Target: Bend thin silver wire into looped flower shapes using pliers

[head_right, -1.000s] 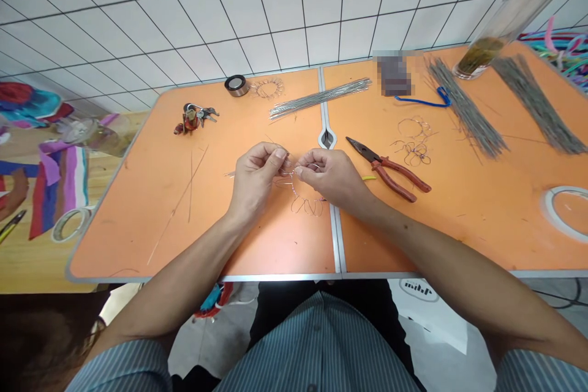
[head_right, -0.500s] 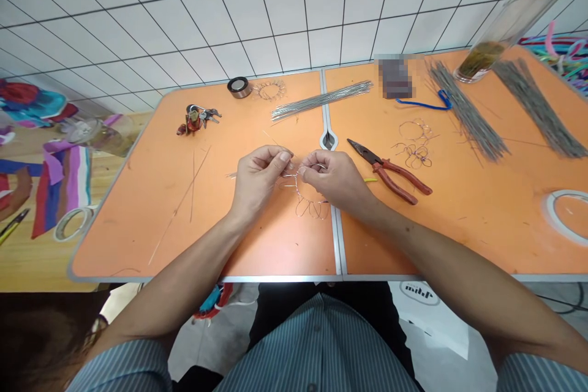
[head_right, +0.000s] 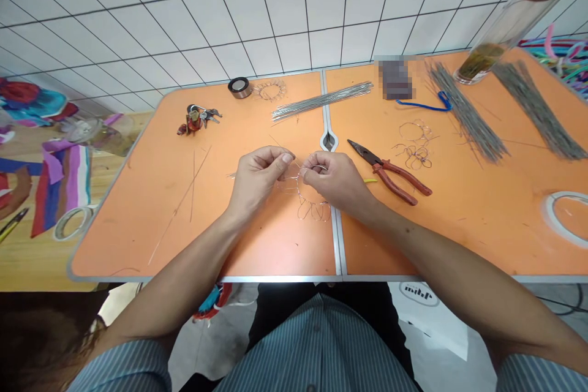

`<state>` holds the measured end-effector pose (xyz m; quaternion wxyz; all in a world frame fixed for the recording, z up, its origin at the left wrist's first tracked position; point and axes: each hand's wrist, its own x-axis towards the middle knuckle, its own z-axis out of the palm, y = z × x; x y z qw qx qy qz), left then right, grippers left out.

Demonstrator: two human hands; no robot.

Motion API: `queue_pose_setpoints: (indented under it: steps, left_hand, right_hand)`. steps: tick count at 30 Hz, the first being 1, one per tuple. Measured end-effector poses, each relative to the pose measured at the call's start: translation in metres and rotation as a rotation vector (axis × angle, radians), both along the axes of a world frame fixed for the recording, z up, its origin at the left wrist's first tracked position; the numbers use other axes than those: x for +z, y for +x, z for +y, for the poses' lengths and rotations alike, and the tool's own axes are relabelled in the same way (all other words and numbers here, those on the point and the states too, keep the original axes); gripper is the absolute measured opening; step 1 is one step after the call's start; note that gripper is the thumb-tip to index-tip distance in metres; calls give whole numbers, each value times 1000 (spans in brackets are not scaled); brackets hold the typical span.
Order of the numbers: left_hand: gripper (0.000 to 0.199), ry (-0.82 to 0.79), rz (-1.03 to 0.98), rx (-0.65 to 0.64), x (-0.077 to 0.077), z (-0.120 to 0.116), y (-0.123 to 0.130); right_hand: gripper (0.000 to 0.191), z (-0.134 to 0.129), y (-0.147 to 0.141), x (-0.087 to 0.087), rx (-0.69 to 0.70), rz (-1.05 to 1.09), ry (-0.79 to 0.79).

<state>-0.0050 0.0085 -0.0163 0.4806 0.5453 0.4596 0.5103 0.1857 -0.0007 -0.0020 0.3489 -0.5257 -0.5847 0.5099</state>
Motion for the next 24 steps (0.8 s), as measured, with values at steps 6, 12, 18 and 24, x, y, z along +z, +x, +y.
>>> queue_pose_setpoints:
  steps: [6,12,18,24]
  left_hand:
    - [31,13,-10,46,-1,0,0]
    - [35,4,-26,53,-2,1,0]
    - [36,19,-27,58,-3,1,0]
    - [34,7,-19,52,-2,1,0]
  right_hand:
    - [16,1,1,-3,21,21,12]
    - [11,-3,2,-5,-16,-190,247]
    - [10,-4,3,-8,7,-308,445]
    - [10,-1,6,-11,41,-394,555]
